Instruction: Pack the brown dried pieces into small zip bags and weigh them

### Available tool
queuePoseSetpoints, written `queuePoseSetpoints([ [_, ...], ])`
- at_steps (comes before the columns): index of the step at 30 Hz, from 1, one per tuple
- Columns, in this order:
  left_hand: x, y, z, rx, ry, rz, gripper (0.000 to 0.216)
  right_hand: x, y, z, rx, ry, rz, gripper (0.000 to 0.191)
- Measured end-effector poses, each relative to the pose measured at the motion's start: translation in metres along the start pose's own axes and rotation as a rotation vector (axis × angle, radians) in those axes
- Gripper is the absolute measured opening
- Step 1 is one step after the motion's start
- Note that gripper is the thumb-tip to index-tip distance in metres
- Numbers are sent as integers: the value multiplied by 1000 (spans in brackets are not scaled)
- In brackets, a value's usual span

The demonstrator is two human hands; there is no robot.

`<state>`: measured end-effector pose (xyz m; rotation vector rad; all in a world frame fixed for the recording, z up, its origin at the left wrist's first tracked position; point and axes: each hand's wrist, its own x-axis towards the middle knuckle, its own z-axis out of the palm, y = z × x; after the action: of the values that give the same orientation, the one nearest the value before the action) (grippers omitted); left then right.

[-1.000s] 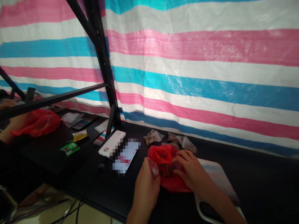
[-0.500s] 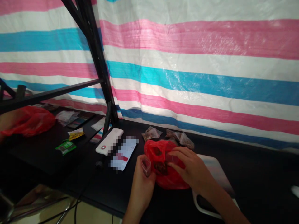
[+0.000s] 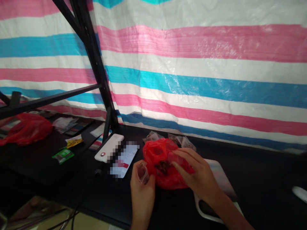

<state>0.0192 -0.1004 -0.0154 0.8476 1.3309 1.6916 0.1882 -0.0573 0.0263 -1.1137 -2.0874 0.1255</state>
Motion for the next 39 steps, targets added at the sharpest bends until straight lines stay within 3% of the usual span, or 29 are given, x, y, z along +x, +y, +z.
queuePoseSetpoints([
  [3,-1,-3,0,-1,-52,-19,21,-1,2,4,-41,-28,25,20],
  [7,3,-13,-2,48,28,-46,24,-1,9,8,-109,-66,20,20],
  [12,8,-22,-6,135,11,-27,24,-2,13,13,-182,-177,31,26],
  [19,-10,-17,-9,354,13,-42,25,-3,19,21,-204,-320,90,29],
  [24,-14,-15,4,286,-45,-99,25,-4,23,22,-226,-364,104,24],
  [29,-5,-16,8,152,53,-37,29,-1,22,19,-177,-352,119,17],
  [32,-7,-18,3,218,110,-17,30,0,21,19,-179,-381,117,15],
  [39,-9,-18,10,203,48,-72,41,-3,16,25,-176,-415,112,13],
])
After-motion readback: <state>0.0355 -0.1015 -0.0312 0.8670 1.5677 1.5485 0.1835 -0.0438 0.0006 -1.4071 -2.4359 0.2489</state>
